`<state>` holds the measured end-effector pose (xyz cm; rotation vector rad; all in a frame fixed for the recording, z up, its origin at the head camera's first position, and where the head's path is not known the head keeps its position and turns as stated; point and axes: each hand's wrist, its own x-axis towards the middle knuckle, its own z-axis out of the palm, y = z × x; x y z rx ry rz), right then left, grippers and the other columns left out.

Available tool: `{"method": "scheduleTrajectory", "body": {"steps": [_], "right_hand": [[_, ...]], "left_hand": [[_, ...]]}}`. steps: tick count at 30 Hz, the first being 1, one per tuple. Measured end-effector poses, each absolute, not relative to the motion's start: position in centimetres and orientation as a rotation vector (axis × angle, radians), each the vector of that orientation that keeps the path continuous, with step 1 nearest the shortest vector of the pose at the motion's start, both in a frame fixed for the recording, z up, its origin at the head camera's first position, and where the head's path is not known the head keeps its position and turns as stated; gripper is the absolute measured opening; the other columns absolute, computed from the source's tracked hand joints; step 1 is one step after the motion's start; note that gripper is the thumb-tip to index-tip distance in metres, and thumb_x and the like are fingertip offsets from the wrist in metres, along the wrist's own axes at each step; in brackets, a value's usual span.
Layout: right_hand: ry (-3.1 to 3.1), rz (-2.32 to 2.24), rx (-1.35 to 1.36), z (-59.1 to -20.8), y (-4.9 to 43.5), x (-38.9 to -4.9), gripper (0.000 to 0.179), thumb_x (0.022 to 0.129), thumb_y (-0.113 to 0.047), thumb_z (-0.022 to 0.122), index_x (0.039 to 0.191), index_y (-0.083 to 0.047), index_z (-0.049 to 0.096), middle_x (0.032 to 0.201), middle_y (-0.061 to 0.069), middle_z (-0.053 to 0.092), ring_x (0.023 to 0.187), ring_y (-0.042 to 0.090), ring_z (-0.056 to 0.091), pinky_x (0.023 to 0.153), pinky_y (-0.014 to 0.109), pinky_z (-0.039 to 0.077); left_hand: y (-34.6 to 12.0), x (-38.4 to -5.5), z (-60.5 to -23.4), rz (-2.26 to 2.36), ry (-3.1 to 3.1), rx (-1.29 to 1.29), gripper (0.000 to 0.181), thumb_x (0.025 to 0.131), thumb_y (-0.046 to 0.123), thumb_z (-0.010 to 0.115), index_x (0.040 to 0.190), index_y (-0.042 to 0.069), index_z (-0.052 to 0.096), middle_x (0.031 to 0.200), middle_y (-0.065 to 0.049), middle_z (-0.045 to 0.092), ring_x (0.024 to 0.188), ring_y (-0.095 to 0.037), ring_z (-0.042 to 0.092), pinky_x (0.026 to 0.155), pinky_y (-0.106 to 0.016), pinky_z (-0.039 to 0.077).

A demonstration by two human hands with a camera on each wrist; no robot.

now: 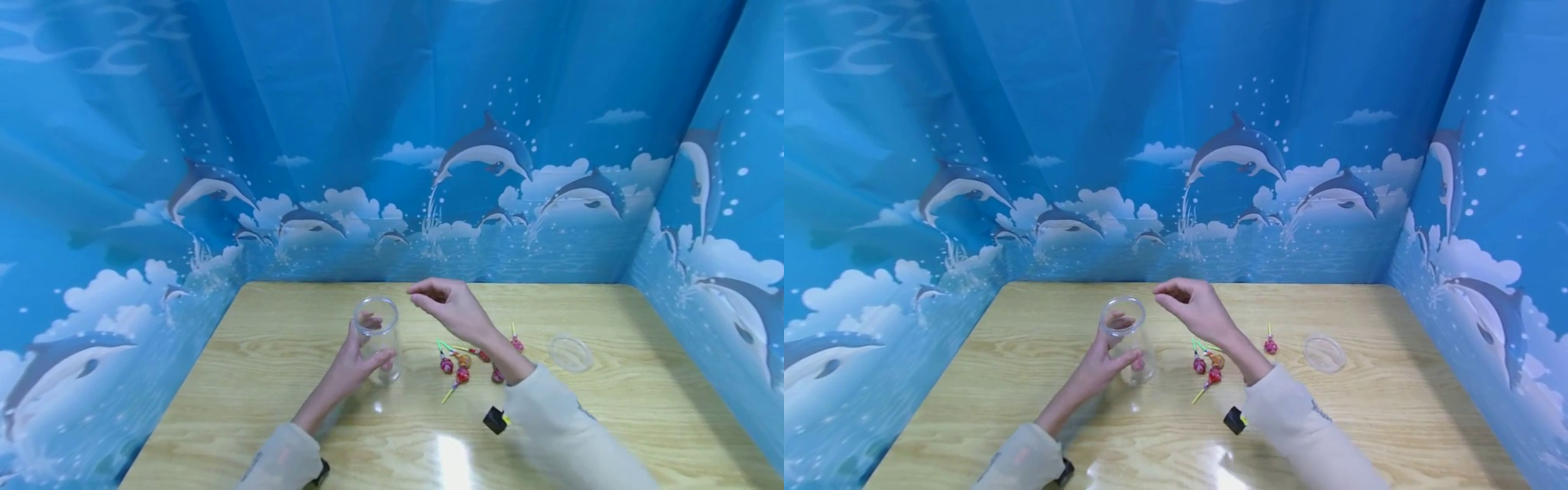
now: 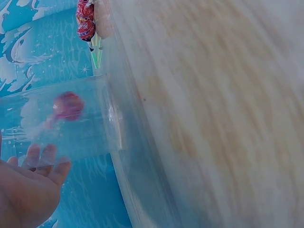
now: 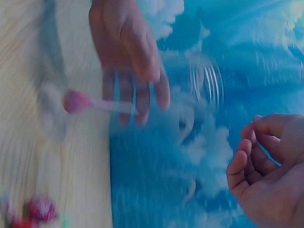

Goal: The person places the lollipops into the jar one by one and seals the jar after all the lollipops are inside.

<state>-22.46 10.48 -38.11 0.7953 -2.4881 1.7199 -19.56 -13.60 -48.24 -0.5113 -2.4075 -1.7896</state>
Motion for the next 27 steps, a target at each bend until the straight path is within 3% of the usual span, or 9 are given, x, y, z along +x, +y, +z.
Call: {"method": "scheduleTrajectory", "body": {"steps": [6, 12, 19, 27], "right_hand": [[-2.58, 1.631, 0.646, -39.5, 15.9, -23.0, 0.026, 0.105, -0.022, 0.063, 0.126, -0.008, 0.071, 0.093, 0.005, 0.067, 0.073, 0.021, 0.055, 0.059, 0.029, 0.048], [-2.642, 1.584, 0.471, -41.1, 20.7, -23.4, 0.032, 0.106, -0.026, 0.061, 0.13, -0.006, 0.068, 0.102, 0.009, 0.069, 0.083, 0.022, 0.061, 0.07, 0.03, 0.056], [-2.691, 1.538, 0.338, -43.2, 25.0, -23.7, 0.039, 0.108, -0.029, 0.058, 0.134, -0.001, 0.065, 0.108, 0.014, 0.068, 0.087, 0.022, 0.062, 0.071, 0.031, 0.057], [-2.784, 1.455, 0.313, -45.5, 27.7, -24.3, 0.036, 0.108, -0.018, 0.058, 0.135, 0.004, 0.062, 0.111, 0.025, 0.067, 0.092, 0.037, 0.063, 0.071, 0.039, 0.058]], "left_hand": [[-13.7, -19.5, -48.0, -1.775, -2.434, -0.484, 0.075, 0.089, 0.014, 0.082, 0.148, 0.008, 0.036, 0.143, -0.023, 0.053, 0.135, -0.039, 0.049, 0.117, -0.064, 0.032], [-13.8, -19.5, -48.0, -1.79, -2.434, -0.477, 0.076, 0.088, 0.012, 0.082, 0.148, 0.006, 0.035, 0.143, -0.022, 0.054, 0.135, -0.042, 0.049, 0.118, -0.066, 0.029], [-13.8, -19.4, -47.9, -1.787, -2.441, -0.477, 0.075, 0.089, 0.013, 0.082, 0.147, 0.008, 0.036, 0.143, -0.02, 0.054, 0.136, -0.041, 0.048, 0.118, -0.066, 0.029], [-13.8, -19.5, -48.1, -1.771, -2.458, -0.473, 0.078, 0.089, 0.016, 0.082, 0.15, 0.007, 0.034, 0.145, -0.02, 0.054, 0.136, -0.042, 0.048, 0.116, -0.068, 0.03]]}}
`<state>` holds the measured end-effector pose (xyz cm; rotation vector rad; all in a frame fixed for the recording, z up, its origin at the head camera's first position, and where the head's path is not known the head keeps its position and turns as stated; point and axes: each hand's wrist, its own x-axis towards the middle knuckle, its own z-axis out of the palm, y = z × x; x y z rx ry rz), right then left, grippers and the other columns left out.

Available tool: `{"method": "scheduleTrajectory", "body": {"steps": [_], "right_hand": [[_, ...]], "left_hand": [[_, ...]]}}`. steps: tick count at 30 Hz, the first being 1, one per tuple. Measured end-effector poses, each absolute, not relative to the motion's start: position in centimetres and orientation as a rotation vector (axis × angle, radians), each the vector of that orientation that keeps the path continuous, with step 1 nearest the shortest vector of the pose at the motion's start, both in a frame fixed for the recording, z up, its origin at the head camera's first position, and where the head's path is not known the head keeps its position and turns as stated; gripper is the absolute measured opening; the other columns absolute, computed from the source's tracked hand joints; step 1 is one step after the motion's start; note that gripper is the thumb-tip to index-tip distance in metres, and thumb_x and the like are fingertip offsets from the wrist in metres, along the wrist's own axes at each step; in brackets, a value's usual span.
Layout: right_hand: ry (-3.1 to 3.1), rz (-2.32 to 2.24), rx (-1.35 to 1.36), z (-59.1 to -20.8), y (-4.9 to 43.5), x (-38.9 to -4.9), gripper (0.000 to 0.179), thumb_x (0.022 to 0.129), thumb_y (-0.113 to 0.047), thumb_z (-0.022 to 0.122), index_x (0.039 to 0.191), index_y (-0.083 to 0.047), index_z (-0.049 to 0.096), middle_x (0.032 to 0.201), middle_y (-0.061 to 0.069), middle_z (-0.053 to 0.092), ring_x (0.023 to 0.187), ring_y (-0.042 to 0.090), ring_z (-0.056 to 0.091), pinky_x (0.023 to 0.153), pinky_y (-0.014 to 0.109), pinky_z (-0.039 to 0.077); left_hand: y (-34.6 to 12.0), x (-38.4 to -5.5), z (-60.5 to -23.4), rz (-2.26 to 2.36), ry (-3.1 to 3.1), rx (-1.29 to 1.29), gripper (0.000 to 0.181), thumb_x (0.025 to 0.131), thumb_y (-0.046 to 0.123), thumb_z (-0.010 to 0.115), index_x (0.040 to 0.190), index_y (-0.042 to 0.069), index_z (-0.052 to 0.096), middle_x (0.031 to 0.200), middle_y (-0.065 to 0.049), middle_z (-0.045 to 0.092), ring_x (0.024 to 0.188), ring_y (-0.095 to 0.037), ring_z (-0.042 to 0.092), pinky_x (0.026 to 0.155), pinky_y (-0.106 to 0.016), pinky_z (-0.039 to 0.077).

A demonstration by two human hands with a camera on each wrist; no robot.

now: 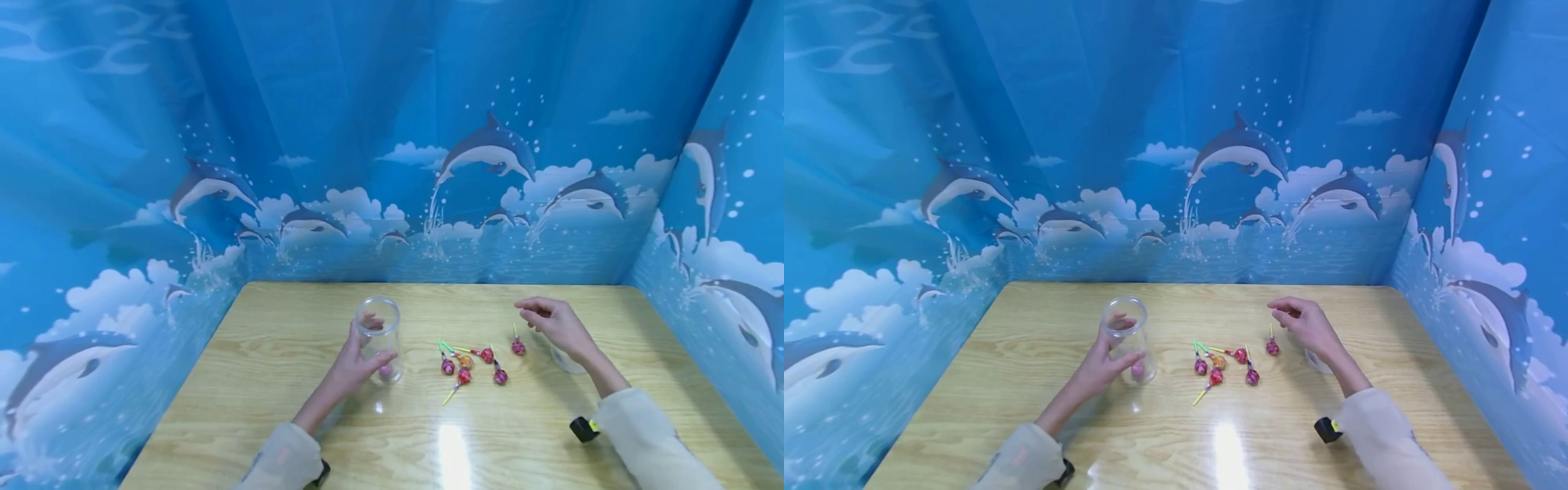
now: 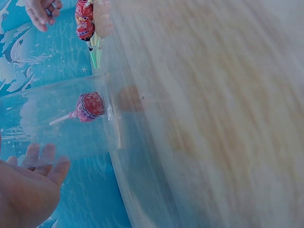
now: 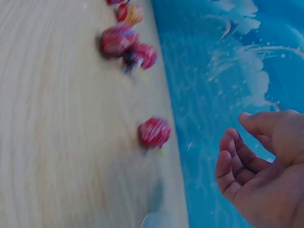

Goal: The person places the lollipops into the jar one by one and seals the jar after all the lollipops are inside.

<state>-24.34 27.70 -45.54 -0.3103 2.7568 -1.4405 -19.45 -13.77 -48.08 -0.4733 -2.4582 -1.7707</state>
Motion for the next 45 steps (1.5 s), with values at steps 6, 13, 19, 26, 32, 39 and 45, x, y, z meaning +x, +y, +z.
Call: {"method": "scheduleTrajectory", "body": {"steps": [6, 13, 19, 26, 32, 39, 45], "right_hand": [[2.785, -1.335, -0.37, -46.7, 28.4, -24.8, 0.031, 0.103, -0.007, 0.061, 0.132, 0.005, 0.064, 0.118, 0.025, 0.069, 0.097, 0.034, 0.065, 0.074, 0.032, 0.058], [2.804, -1.213, -0.48, -48.3, 29.0, -25.9, 0.029, 0.097, 0.002, 0.064, 0.126, 0.005, 0.067, 0.111, 0.02, 0.071, 0.096, 0.027, 0.064, 0.077, 0.026, 0.056], [2.799, -1.143, -0.474, -48.8, 28.7, -26.3, 0.03, 0.093, 0.007, 0.065, 0.122, 0.006, 0.068, 0.106, 0.018, 0.07, 0.093, 0.026, 0.064, 0.076, 0.029, 0.057], [2.796, -1.084, -0.476, -49.1, 28.3, -26.6, 0.03, 0.091, 0.009, 0.065, 0.121, 0.006, 0.069, 0.107, 0.017, 0.07, 0.095, 0.028, 0.064, 0.081, 0.039, 0.059], [2.785, -1.05, -0.514, -49.4, 28.1, -26.9, 0.031, 0.088, 0.01, 0.065, 0.118, 0.005, 0.071, 0.105, 0.016, 0.07, 0.09, 0.025, 0.062, 0.077, 0.034, 0.057], [2.787, -1.002, -0.553, -49.7, 27.9, -27.4, 0.024, 0.088, 0.011, 0.067, 0.11, 0.005, 0.074, 0.1, 0.013, 0.067, 0.09, 0.027, 0.062, 0.078, 0.04, 0.057], [2.805, -0.965, -0.489, -49.5, 28.0, -27.4, 0.015, 0.087, 0.009, 0.07, 0.098, 0.001, 0.076, 0.098, 0.012, 0.066, 0.09, 0.028, 0.062, 0.08, 0.045, 0.057]], "left_hand": [[-13.7, -19.4, -48.1, -1.781, -2.453, -0.464, 0.078, 0.089, 0.015, 0.082, 0.149, 0.007, 0.034, 0.145, -0.02, 0.054, 0.137, -0.041, 0.048, 0.118, -0.067, 0.028], [-13.7, -19.5, -48.1, -1.809, -2.439, -0.459, 0.077, 0.088, 0.012, 0.082, 0.148, 0.006, 0.035, 0.144, -0.021, 0.053, 0.137, -0.04, 0.048, 0.118, -0.065, 0.028], [-13.7, -19.5, -48.1, -1.808, -2.448, -0.449, 0.077, 0.089, 0.012, 0.082, 0.149, 0.006, 0.034, 0.144, -0.02, 0.053, 0.137, -0.04, 0.047, 0.119, -0.065, 0.028], [-13.7, -19.5, -48.1, -1.824, -2.436, -0.453, 0.076, 0.089, 0.011, 0.081, 0.148, 0.004, 0.034, 0.144, -0.022, 0.053, 0.137, -0.043, 0.047, 0.119, -0.067, 0.026], [-13.7, -19.4, -48.1, -1.823, -2.441, -0.449, 0.075, 0.089, 0.012, 0.081, 0.148, 0.008, 0.035, 0.144, -0.021, 0.053, 0.137, -0.042, 0.047, 0.119, -0.067, 0.026], [-13.6, -19.4, -48.1, -1.817, -2.44, -0.447, 0.075, 0.088, 0.011, 0.082, 0.148, 0.009, 0.036, 0.144, -0.023, 0.053, 0.137, -0.042, 0.047, 0.119, -0.066, 0.027], [-13.7, -19.4, -48.0, -1.803, -2.452, -0.448, 0.076, 0.089, 0.012, 0.082, 0.148, 0.008, 0.035, 0.144, -0.022, 0.053, 0.137, -0.042, 0.048, 0.118, -0.067, 0.028]]}}
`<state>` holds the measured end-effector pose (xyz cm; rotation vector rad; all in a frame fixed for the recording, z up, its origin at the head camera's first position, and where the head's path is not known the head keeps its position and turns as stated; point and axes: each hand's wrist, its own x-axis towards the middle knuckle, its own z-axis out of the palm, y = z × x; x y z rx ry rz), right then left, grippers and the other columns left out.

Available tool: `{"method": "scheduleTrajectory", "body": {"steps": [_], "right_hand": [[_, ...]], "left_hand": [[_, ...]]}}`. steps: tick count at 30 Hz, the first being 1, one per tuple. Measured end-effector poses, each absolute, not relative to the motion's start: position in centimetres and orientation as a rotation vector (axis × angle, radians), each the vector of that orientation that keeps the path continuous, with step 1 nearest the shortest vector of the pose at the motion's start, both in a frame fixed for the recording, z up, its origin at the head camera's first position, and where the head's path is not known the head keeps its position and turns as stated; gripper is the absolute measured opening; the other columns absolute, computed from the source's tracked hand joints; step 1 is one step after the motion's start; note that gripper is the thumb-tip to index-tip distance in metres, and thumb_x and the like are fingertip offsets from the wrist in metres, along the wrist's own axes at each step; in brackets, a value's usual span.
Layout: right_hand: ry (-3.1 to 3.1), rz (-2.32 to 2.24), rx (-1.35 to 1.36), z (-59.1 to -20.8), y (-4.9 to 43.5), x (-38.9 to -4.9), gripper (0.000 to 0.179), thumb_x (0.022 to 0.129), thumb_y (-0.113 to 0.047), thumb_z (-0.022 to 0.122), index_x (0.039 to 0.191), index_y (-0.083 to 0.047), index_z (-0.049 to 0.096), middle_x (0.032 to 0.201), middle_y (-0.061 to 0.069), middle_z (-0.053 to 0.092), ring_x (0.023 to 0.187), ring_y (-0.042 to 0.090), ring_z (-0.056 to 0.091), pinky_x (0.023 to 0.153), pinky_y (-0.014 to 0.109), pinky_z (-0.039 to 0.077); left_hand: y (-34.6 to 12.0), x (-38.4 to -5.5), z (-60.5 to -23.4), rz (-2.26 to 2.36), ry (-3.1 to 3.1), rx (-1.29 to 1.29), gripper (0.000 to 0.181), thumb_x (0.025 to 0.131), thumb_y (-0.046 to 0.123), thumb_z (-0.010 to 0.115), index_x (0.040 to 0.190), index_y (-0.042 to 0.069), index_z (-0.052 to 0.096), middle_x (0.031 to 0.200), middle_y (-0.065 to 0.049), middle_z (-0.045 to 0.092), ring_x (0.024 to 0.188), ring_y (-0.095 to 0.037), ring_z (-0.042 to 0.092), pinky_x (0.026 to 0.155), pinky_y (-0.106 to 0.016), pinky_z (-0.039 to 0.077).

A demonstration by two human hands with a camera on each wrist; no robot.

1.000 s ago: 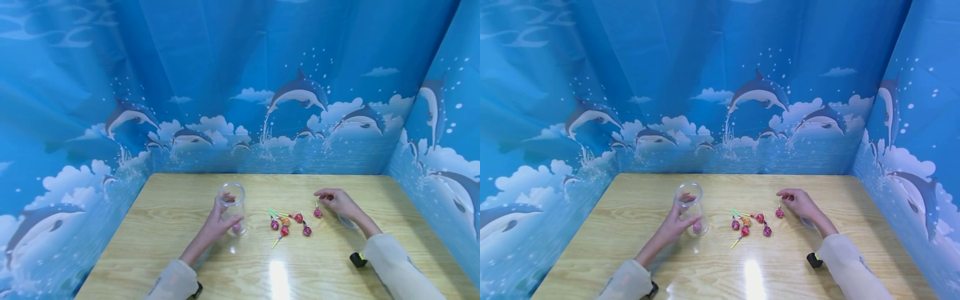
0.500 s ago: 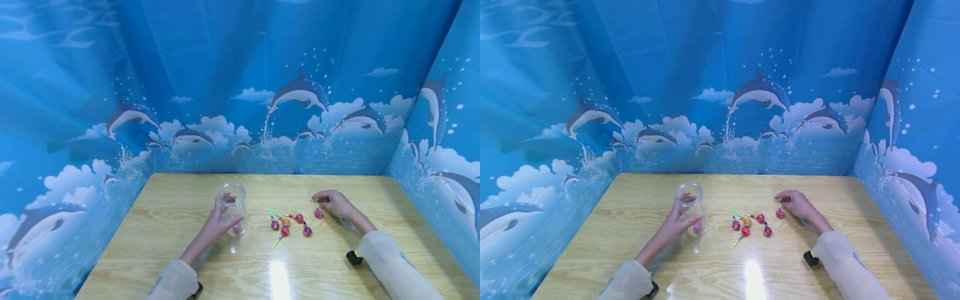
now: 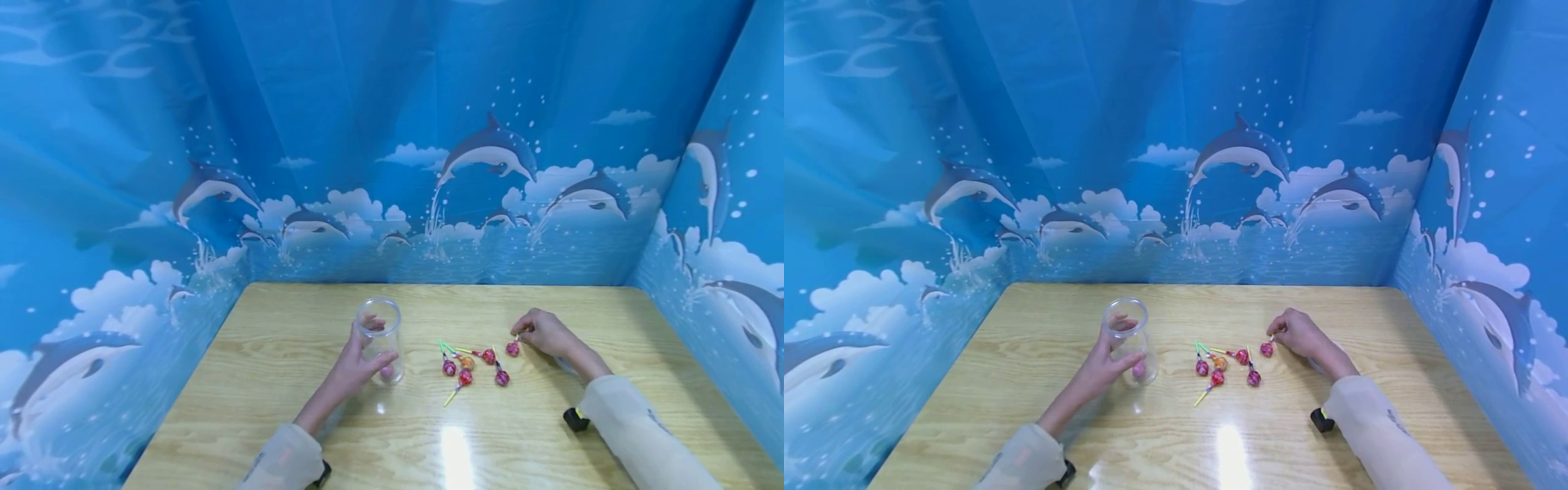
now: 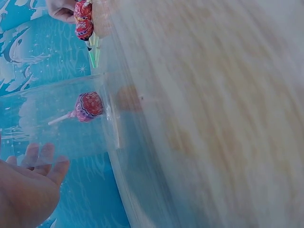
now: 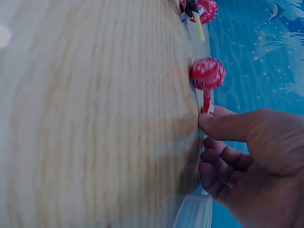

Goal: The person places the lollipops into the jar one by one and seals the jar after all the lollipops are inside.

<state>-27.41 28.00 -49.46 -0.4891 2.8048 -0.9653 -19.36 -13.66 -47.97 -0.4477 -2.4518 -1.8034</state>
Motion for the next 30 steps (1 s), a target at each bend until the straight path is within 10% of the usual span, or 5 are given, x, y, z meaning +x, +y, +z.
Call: {"method": "scheduleTrajectory", "body": {"steps": [17, 26, 30], "right_hand": [[2.857, -1.117, -0.388, -48.5, 28.3, -25.8, 0.009, 0.096, -0.004, 0.069, 0.101, -0.004, 0.076, 0.101, 0.011, 0.073, 0.081, 0.019, 0.06, 0.066, 0.027, 0.053], [2.626, -1.513, -0.017, -45.9, 28.2, -23.5, 0.044, 0.104, -0.034, 0.065, 0.131, 0.001, 0.066, 0.109, 0.02, 0.069, 0.102, 0.033, 0.064, 0.085, 0.043, 0.057], [2.385, -1.881, 0.024, -45.0, 27.9, -22.3, 0.037, 0.101, -0.026, 0.07, 0.125, 0.002, 0.068, 0.101, 0.007, 0.07, 0.094, 0.02, 0.066, 0.086, 0.033, 0.059]], "left_hand": [[-13.6, -19.4, -48.0, -1.804, -2.437, -0.458, 0.074, 0.088, 0.011, 0.082, 0.147, 0.009, 0.036, 0.143, -0.024, 0.053, 0.136, -0.042, 0.048, 0.118, -0.065, 0.029], [-13.6, -19.3, -47.8, -1.794, -2.452, -0.458, 0.075, 0.088, 0.012, 0.082, 0.147, 0.008, 0.036, 0.143, -0.023, 0.053, 0.137, -0.044, 0.048, 0.118, -0.066, 0.029], [-13.6, -19.3, -47.9, -1.794, -2.456, -0.461, 0.076, 0.089, 0.013, 0.082, 0.148, 0.007, 0.035, 0.144, -0.024, 0.052, 0.137, -0.044, 0.047, 0.117, -0.067, 0.029]]}}
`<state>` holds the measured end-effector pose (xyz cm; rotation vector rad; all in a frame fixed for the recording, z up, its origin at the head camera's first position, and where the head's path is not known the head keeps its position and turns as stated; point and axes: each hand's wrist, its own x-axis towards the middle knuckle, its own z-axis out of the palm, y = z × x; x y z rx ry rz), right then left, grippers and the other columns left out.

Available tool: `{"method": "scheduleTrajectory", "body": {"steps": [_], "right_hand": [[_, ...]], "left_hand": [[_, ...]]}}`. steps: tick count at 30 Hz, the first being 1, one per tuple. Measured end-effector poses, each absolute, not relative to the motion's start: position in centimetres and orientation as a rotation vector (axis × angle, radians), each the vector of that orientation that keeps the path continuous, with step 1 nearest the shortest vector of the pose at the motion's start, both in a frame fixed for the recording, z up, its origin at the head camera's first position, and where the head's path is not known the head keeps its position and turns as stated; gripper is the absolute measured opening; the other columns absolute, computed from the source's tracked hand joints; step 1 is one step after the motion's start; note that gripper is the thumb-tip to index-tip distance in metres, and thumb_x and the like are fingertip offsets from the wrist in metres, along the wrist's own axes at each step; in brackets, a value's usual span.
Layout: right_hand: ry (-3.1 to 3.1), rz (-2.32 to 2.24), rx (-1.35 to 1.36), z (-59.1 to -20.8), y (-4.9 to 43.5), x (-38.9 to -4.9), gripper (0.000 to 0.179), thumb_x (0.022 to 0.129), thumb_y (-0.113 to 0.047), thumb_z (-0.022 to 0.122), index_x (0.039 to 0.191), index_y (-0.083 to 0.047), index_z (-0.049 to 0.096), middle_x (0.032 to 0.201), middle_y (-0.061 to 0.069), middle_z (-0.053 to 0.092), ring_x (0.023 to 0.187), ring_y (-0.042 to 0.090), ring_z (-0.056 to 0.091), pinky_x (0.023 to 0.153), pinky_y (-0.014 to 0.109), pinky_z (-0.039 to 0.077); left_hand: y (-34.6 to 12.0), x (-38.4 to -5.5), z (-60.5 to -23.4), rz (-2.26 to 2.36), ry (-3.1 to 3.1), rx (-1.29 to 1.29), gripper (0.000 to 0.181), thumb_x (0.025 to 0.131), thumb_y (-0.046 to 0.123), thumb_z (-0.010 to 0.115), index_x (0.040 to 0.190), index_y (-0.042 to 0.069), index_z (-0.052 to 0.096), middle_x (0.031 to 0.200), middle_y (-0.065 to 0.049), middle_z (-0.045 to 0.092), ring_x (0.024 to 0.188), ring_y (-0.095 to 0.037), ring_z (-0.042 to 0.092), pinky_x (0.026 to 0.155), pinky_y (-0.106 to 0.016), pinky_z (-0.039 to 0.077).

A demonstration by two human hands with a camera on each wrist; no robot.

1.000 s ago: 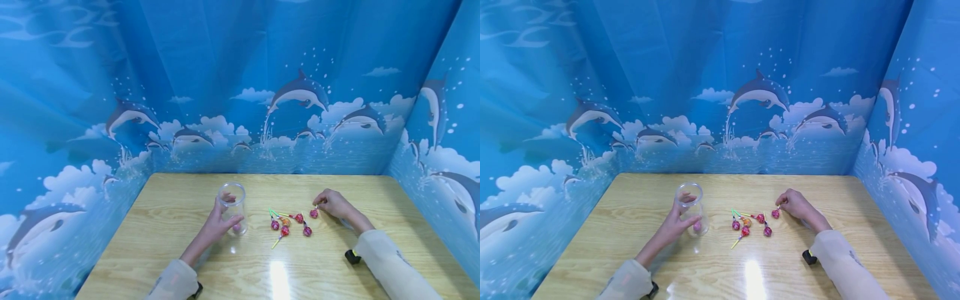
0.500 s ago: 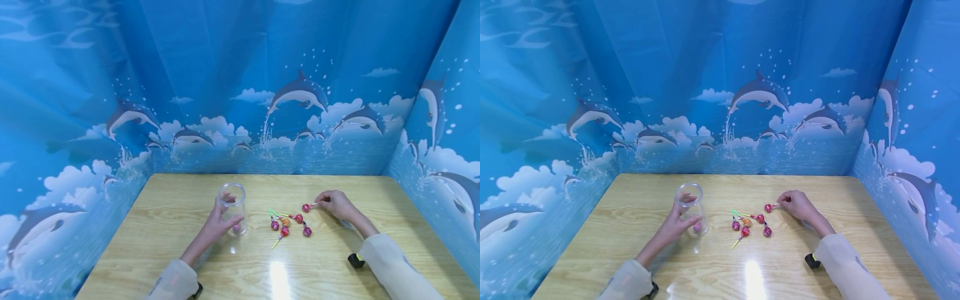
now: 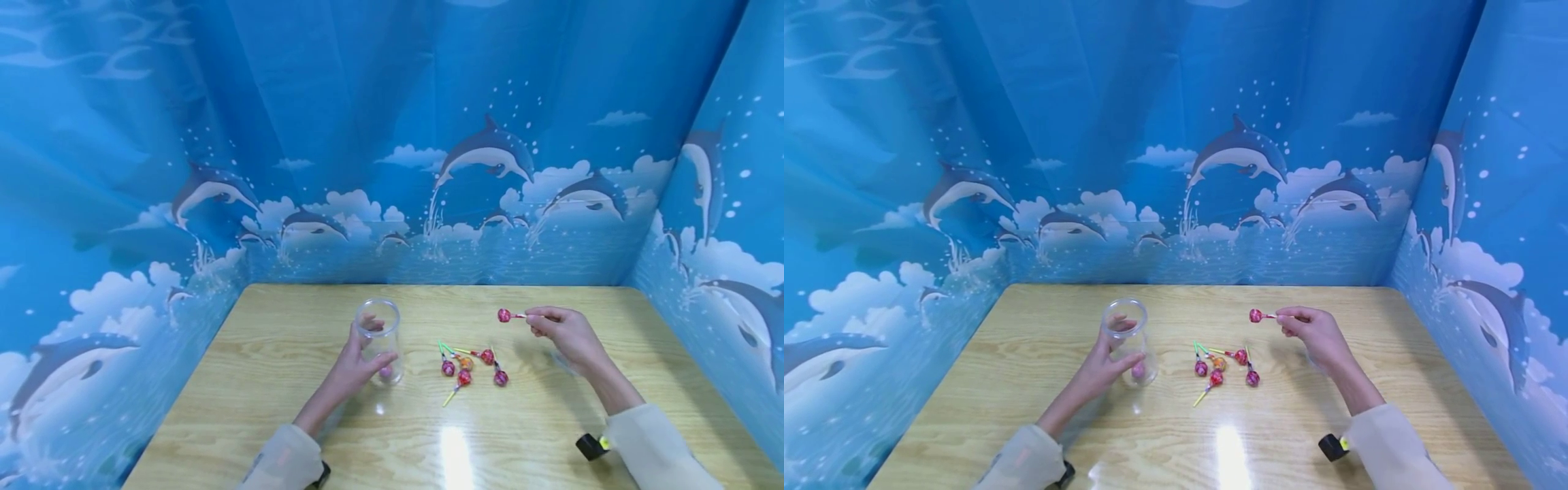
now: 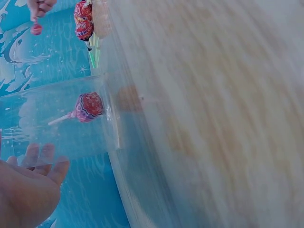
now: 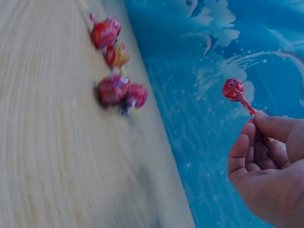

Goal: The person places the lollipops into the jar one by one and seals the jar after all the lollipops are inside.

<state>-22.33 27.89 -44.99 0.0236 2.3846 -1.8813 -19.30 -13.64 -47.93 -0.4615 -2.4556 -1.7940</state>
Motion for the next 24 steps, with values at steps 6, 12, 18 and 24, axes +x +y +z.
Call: {"method": "scheduleTrajectory", "body": {"steps": [6, 12, 18, 24], "right_hand": [[1.928, -2.339, -0.028, -44.0, 26.8, -21.0, 0.012, 0.098, -0.006, 0.071, 0.108, -0.002, 0.075, 0.093, 0.001, 0.07, 0.081, 0.009, 0.066, 0.076, 0.022, 0.059], [1.864, -2.375, -0.086, -43.2, 25.4, -20.5, 0.013, 0.099, -0.006, 0.069, 0.11, -0.001, 0.075, 0.093, 0.001, 0.069, 0.082, 0.009, 0.065, 0.076, 0.022, 0.058], [1.839, -2.381, -0.13, -42.6, 23.3, -20.3, 0.01, 0.1, -0.005, 0.068, 0.106, -0.005, 0.076, 0.092, 0.0, 0.068, 0.082, 0.009, 0.064, 0.077, 0.022, 0.058], [1.831, -2.373, -0.174, -41.9, 21.0, -20.4, 0.01, 0.1, -0.004, 0.067, 0.105, -0.006, 0.076, 0.089, 0.001, 0.068, 0.081, 0.009, 0.063, 0.077, 0.022, 0.057]], "left_hand": [[-13.6, -19.3, -48.0, -1.81, -2.447, -0.461, 0.075, 0.088, 0.012, 0.082, 0.147, 0.01, 0.036, 0.144, -0.025, 0.052, 0.137, -0.046, 0.047, 0.118, -0.068, 0.026], [-13.7, -19.2, -48.0, -1.811, -2.451, -0.459, 0.075, 0.089, 0.012, 0.082, 0.148, 0.009, 0.035, 0.144, -0.025, 0.052, 0.137, -0.048, 0.047, 0.117, -0.07, 0.026], [-13.7, -19.2, -48.0, -1.81, -2.466, -0.443, 0.078, 0.088, 0.014, 0.082, 0.149, 0.009, 0.034, 0.144, -0.024, 0.052, 0.137, -0.048, 0.046, 0.117, -0.07, 0.026], [-13.8, -19.3, -48.0, -1.801, -2.47, -0.448, 0.078, 0.088, 0.016, 0.082, 0.149, 0.01, 0.034, 0.144, -0.021, 0.053, 0.137, -0.049, 0.046, 0.116, -0.071, 0.025]]}}
